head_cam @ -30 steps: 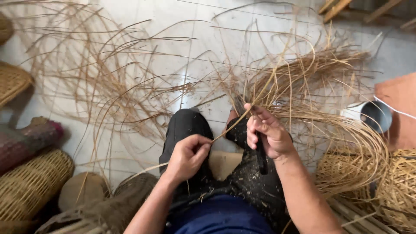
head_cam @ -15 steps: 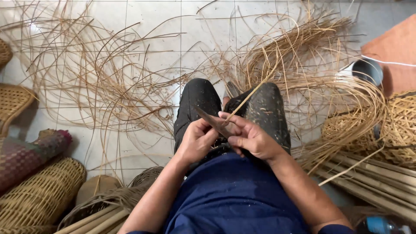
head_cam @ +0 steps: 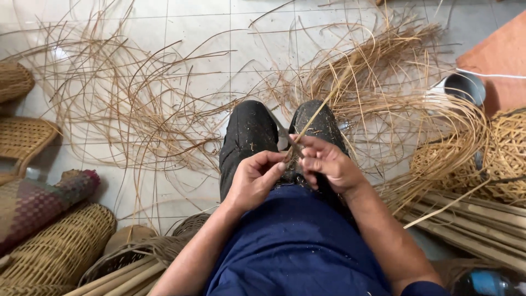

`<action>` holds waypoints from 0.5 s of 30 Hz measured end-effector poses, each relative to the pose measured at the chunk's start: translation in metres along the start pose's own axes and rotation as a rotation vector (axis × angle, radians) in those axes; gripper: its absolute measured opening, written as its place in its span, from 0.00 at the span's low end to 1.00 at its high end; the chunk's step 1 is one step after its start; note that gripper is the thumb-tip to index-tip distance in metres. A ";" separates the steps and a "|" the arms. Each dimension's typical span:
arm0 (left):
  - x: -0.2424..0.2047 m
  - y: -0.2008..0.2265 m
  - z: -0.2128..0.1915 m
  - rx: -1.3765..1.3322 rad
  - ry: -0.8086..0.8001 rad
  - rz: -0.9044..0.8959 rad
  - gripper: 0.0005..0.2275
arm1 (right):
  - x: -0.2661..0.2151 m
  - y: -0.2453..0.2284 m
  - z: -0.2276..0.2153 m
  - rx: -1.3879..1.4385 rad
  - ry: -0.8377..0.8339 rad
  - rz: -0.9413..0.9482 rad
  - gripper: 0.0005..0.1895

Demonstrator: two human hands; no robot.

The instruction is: Splitting long rattan strands into thinner strips using a hand knife

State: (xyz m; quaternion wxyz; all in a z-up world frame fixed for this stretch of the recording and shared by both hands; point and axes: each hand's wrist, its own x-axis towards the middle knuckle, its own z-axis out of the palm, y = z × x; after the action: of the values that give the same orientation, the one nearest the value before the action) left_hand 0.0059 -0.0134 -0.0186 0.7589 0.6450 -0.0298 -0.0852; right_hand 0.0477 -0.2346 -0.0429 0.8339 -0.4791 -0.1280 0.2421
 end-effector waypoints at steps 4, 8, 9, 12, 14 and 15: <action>-0.001 0.004 0.000 0.066 0.020 0.022 0.03 | -0.012 0.003 0.013 0.030 -0.062 0.022 0.31; -0.001 0.003 0.004 0.069 0.044 0.042 0.05 | -0.005 -0.009 0.010 0.064 -0.060 0.010 0.32; -0.001 0.000 0.004 0.070 0.051 0.048 0.05 | -0.003 -0.014 0.016 0.060 -0.068 0.022 0.32; -0.004 0.002 0.001 0.109 0.052 0.050 0.03 | -0.014 -0.004 0.020 0.016 -0.073 0.043 0.29; -0.002 0.010 0.004 0.125 0.060 0.111 0.04 | -0.001 -0.003 -0.006 0.080 -0.039 -0.005 0.28; -0.004 0.013 0.006 0.140 0.072 0.167 0.05 | 0.003 -0.002 -0.019 0.146 -0.005 -0.047 0.27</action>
State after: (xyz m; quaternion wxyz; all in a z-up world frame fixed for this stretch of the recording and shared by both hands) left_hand 0.0019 -0.0164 -0.0045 0.7170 0.6943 -0.0618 0.0038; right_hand 0.0591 -0.2478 -0.0509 0.8718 -0.4133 -0.1234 0.2323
